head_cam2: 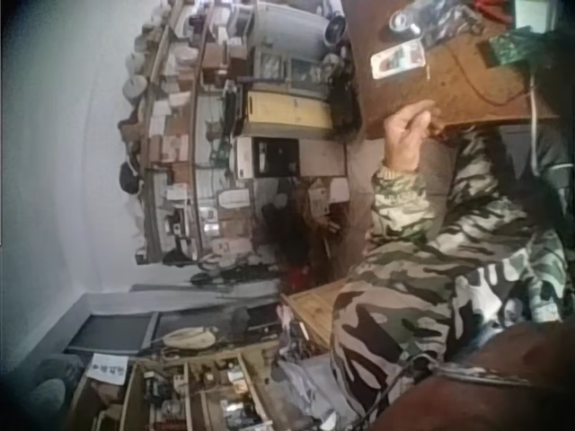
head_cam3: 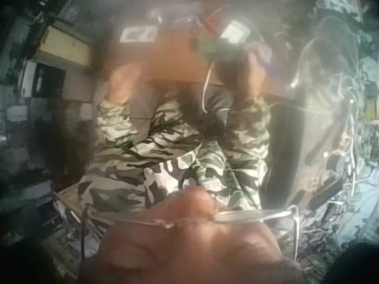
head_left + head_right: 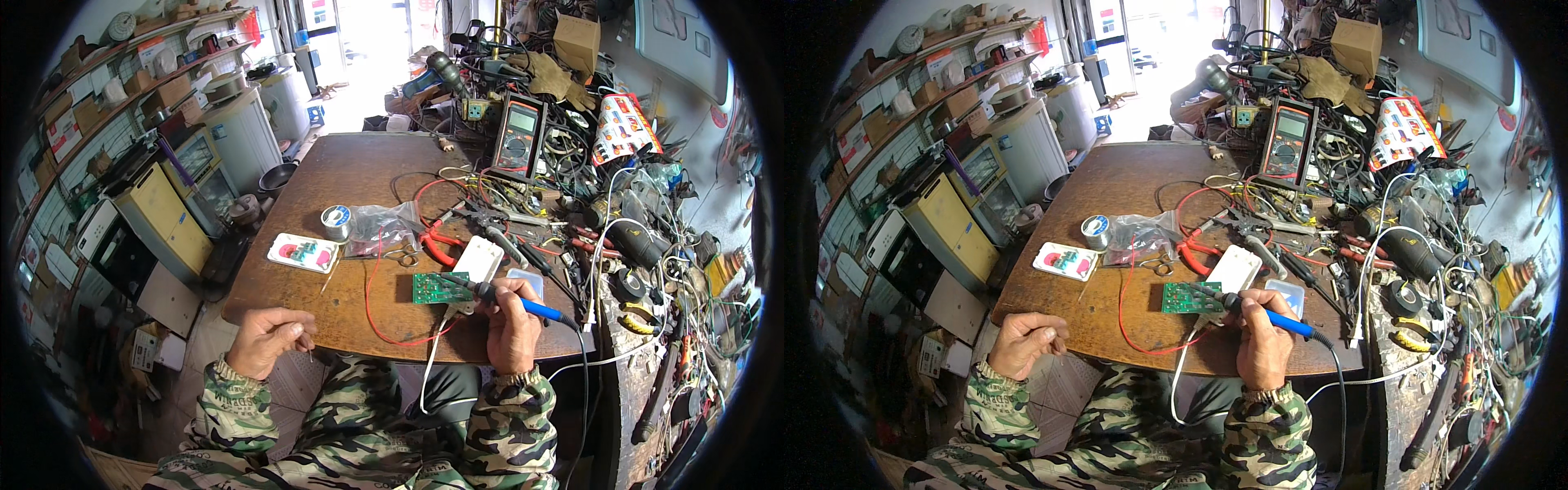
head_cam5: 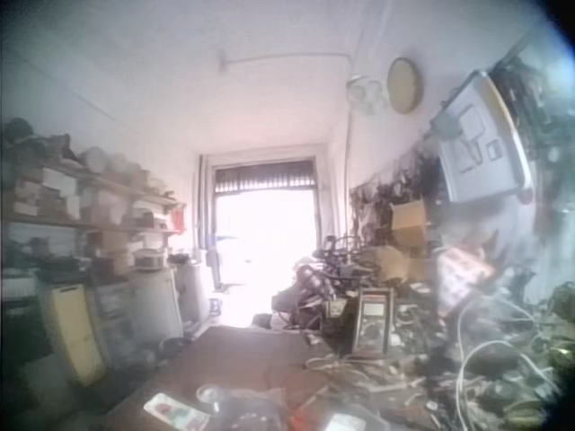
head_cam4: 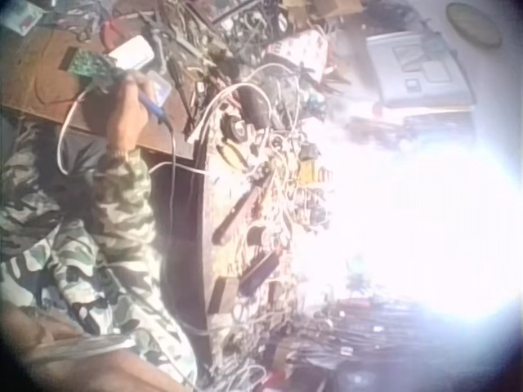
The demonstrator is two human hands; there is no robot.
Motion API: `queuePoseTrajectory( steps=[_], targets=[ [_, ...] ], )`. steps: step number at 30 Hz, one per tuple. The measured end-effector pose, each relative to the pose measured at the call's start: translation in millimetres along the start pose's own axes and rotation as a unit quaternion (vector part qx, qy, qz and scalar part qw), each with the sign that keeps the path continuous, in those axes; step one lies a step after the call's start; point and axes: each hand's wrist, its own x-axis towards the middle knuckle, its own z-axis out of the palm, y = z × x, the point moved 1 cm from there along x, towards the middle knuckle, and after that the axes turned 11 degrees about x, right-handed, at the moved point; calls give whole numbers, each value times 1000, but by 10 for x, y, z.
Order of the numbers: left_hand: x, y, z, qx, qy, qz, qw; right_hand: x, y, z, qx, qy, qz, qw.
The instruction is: The person solders wires to a green circuit board using a soldering iron and solder. They then use wire cutters to trim the excess wire and inspect the connections. The person continues to solder additional points on the board.
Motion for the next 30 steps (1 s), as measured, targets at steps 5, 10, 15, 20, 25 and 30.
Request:
queuePoseTrajectory(
  steps=[5,10,15,20,25,30],
  targets=[
    [-53,88,-18,10,24,-50,998,-3,-10,-6,-1,-1,7,1000],
    [-147,195,7,37,-28,-105,993,7,3,9,4,-17,2,1000],
    [-112,161,9,62,-83,-96,990,-14,-5,23,-6,-15,-5,1000],
    [117,387,218,-28,-107,-44,993,-34,-18,34,-22,-9,-31,999],
    [556,552,519,-38,-124,12,991,-75,-38,75,-16,-23,-55,998],
    [998,573,828,-79,-90,24,993,-82,-68,86,-7,-25,-24,999]
  ],
)
